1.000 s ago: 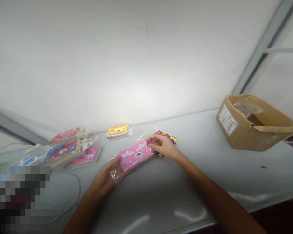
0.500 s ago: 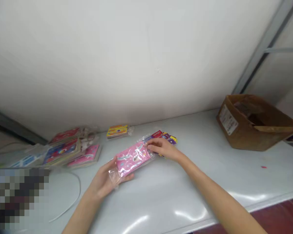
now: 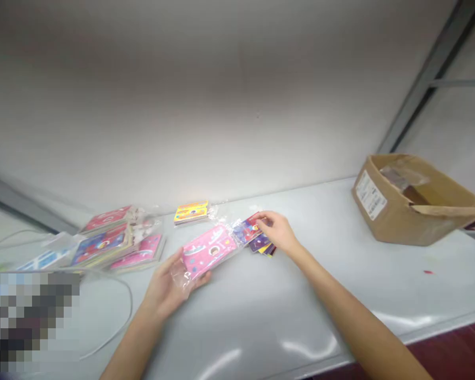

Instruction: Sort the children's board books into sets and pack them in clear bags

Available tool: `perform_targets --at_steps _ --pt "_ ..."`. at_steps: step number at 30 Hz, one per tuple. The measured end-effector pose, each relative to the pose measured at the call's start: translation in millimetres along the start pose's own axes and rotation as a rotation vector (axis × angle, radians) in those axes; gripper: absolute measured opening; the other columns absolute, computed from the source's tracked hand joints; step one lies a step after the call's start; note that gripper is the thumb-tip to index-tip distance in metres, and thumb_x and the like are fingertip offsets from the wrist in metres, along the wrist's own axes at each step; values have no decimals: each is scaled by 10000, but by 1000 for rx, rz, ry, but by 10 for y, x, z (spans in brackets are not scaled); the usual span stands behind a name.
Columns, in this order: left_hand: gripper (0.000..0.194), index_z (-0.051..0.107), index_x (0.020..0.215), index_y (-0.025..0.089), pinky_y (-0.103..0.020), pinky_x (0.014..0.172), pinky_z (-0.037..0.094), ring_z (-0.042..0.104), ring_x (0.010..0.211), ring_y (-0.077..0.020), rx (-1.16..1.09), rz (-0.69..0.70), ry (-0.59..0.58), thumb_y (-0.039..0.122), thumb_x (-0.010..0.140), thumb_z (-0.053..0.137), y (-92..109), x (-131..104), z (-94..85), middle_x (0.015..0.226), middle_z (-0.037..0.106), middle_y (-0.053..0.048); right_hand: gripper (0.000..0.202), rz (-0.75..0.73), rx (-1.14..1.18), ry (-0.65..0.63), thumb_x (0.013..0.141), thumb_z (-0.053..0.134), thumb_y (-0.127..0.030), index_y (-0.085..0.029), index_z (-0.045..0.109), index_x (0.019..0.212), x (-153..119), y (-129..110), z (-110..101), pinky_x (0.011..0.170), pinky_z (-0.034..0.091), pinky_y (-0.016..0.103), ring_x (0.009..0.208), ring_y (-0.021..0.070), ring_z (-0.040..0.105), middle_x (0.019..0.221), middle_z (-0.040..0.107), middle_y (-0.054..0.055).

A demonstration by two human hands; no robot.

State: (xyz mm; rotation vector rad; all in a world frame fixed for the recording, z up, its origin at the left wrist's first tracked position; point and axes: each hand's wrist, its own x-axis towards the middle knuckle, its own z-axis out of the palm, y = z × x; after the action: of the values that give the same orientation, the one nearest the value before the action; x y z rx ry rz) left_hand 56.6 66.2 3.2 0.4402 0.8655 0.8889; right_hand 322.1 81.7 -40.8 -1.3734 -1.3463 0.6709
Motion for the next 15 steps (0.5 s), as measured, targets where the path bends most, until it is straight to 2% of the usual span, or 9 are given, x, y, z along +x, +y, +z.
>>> perform_targets --at_steps 5,15 --pt "108 606 894 159 -426 683 550 660 745 -217 -9 10 8 219 845 532 10 -14 18 855 688 -66 228 41 -38 43 755 539 -307 -171 670 882 27 28 -42 643 474 309 685 177 596 827 678 69" --pt "114 620 899 158 -404 666 555 666 731 -218 21 36 31 207 837 537 10 -22 38 835 697 -68 217 -16 -348 15 758 553 -210 -185 669 939 53 148 -57 837 442 358 914 212 582 980 647 86"
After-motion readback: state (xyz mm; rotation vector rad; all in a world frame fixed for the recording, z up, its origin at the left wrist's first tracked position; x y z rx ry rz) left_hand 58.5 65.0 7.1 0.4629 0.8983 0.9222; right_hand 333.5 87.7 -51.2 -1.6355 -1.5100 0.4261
